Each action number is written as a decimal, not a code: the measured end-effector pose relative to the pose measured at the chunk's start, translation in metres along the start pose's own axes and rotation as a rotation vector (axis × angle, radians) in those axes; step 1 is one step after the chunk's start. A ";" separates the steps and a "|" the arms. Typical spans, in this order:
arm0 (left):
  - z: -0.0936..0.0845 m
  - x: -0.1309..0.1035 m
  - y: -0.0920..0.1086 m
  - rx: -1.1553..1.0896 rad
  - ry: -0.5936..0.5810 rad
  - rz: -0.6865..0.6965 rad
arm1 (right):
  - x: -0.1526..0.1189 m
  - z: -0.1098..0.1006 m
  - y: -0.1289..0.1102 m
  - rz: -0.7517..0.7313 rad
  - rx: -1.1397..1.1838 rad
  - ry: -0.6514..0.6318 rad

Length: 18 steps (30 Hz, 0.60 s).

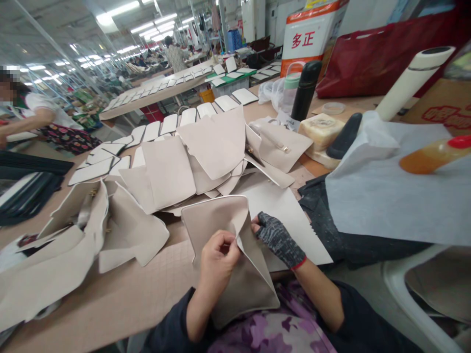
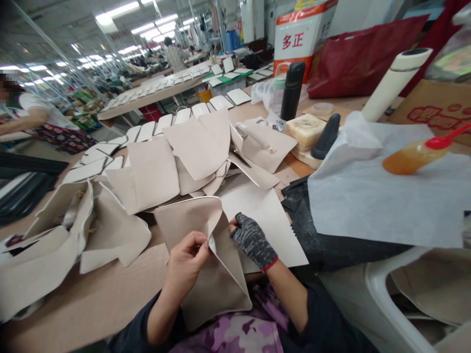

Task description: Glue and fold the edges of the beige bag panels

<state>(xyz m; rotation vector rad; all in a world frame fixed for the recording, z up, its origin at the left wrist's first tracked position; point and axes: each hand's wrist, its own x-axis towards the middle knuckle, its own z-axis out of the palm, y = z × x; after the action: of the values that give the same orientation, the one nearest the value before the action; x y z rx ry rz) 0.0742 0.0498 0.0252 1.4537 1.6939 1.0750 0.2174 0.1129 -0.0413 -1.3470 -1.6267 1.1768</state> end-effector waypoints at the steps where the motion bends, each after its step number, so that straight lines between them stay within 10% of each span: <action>1: 0.000 0.001 -0.001 -0.029 -0.005 -0.018 | -0.001 0.002 -0.001 -0.003 0.022 -0.004; 11: 0.002 0.007 -0.009 0.014 0.046 -0.031 | -0.042 0.010 -0.025 -0.478 -0.202 0.217; 18: -0.019 0.013 0.001 0.428 0.062 0.460 | -0.034 0.016 -0.021 -0.364 -0.210 0.142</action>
<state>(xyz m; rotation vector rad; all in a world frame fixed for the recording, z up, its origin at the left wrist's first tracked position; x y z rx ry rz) 0.0559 0.0596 0.0355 2.1819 1.7497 1.0300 0.2032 0.0751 -0.0255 -1.1638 -1.8322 0.6970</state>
